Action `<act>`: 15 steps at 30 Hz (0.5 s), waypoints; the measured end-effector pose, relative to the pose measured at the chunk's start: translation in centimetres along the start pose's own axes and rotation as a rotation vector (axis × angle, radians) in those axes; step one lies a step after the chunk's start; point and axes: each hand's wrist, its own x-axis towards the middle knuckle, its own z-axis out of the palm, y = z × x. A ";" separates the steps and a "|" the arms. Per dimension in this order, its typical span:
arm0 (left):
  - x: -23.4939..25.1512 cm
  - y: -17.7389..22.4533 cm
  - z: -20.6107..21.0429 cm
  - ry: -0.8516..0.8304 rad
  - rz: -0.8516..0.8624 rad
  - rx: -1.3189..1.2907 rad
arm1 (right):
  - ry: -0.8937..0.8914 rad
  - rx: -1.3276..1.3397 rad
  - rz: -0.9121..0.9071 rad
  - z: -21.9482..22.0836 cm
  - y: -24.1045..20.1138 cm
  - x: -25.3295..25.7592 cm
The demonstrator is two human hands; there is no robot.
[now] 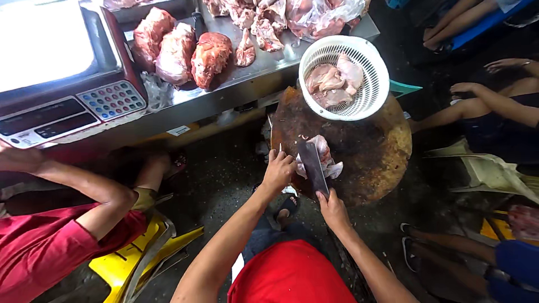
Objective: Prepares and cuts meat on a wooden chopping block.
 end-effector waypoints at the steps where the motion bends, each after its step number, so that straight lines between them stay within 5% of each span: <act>1: 0.1 -0.2 0.1 -0.009 0.020 -0.008 | -0.023 -0.018 0.020 -0.2 1.0 -0.7; 8: -0.2 0.3 0.3 0.055 0.122 0.000 | -0.041 0.126 -0.031 -0.9 -2.9 3.5; 15: -2.7 -2.1 1.4 0.173 0.007 0.079 | -0.283 0.003 0.017 -1.9 6.3 -1.9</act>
